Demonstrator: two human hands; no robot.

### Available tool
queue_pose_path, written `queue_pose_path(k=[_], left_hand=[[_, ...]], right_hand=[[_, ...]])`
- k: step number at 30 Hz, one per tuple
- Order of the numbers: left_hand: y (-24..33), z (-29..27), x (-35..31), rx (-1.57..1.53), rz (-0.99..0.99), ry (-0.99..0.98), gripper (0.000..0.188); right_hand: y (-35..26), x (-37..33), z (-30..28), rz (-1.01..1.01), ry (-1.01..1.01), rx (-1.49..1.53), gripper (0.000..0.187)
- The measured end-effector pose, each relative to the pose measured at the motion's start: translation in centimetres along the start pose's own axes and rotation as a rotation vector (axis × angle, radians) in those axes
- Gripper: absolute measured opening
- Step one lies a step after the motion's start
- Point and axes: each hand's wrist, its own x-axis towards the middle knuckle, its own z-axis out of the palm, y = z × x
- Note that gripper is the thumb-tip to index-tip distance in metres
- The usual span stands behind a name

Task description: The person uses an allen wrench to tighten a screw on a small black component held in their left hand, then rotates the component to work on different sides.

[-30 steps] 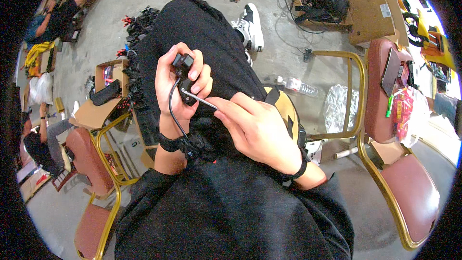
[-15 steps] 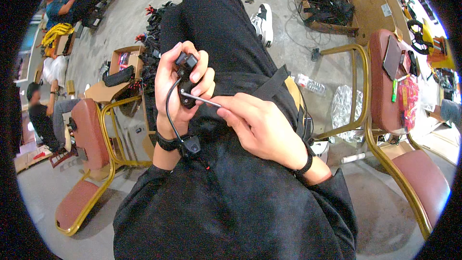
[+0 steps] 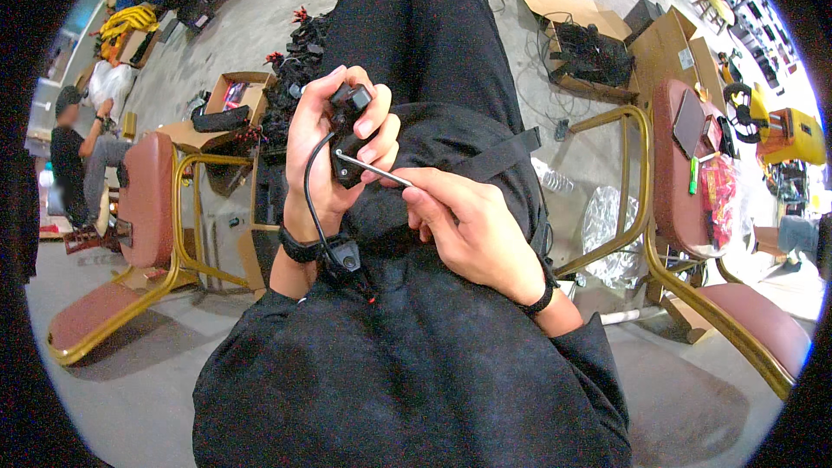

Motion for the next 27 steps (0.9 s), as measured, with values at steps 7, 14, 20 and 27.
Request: queue_pose_path(k=[7,14,20,27], left_hand=[[-0.6,0.4,-1.6,0.012,0.075,-0.002,0.034],[-1.2,-0.7,-2.6,0.022,0.132,-0.105,0.031],[-1.1,-0.7,-3.3,0.292,0.167,0.001,0.033],[-0.9,-1.2,-3.8,0.436,0.247,0.151,0.029]], right_hand=[[-0.5,-1.0,0.8,-0.028,0.005,-0.010,0.022],[-0.1,-2.0,1.3,-0.171,0.084,-0.211,0.021],[0.1,-2.6,0.9,-0.264,0.083,-0.291,0.023],[0.2,-1.6,1.2,-0.486,0.122,-0.602,0.032]])
